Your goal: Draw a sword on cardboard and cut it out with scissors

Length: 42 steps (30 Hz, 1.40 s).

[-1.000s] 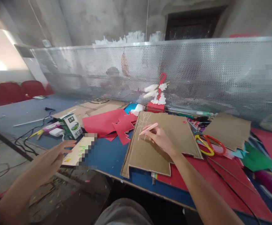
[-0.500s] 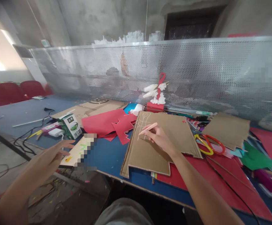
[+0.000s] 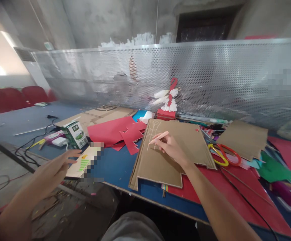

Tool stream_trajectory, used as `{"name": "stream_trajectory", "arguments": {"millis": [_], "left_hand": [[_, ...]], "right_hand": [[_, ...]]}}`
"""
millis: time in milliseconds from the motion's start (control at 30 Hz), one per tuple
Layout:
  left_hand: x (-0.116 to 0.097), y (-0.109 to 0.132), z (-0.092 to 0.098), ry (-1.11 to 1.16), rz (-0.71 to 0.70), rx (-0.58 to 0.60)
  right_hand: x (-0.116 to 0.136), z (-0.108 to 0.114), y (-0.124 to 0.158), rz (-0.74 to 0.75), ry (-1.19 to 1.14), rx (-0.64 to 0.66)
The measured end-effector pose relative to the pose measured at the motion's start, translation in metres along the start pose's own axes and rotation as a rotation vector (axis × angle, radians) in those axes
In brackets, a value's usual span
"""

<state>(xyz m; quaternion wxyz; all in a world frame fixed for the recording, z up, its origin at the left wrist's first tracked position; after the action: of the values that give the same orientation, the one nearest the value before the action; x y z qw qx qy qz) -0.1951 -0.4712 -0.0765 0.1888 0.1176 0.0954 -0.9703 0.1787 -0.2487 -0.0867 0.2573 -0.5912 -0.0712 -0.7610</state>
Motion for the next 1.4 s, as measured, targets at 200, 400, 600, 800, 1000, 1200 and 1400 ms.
{"name": "stream_trajectory", "arguments": {"millis": [200,400,600,800,1000,1200,1400], "left_hand": [[0.002,-0.002,0.0,0.099,0.019,0.053],[-0.001,0.0,0.002,0.109,0.027,0.055],[-0.007,-0.001,0.001,0.027,-0.017,0.028],[-0.007,0.002,0.001,0.051,-0.035,0.002],[-0.003,0.0,-0.002,0.053,-0.039,0.003],[0.003,0.0,-0.003,0.074,-0.034,0.0],[0.001,-0.001,-0.003,0.073,-0.012,0.032]], "right_hand": [[-0.006,0.0,-0.003,0.015,0.01,0.005],[-0.005,0.001,-0.001,0.019,0.016,0.015],[-0.005,0.002,-0.001,0.021,0.033,0.022],[-0.005,0.001,-0.002,0.027,0.019,0.02],[-0.005,0.0,-0.002,0.037,0.012,0.023],[-0.01,0.002,-0.004,0.011,0.014,0.002],[-0.008,0.001,-0.003,0.028,0.014,0.02]]}}
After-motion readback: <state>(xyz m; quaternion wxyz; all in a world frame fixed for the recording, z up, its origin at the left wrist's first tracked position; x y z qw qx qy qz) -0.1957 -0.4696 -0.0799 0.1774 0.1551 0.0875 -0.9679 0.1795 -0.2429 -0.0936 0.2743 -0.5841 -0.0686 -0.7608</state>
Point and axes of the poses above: each hand's wrist, its own y-axis away from the middle knuckle, its own z-axis out of the back of the hand, x = y × z, the point moved 2 cm from there along -y, towards the middle knuckle, and after that the axes turned 5 degrees about y, right-handed, at the moved point
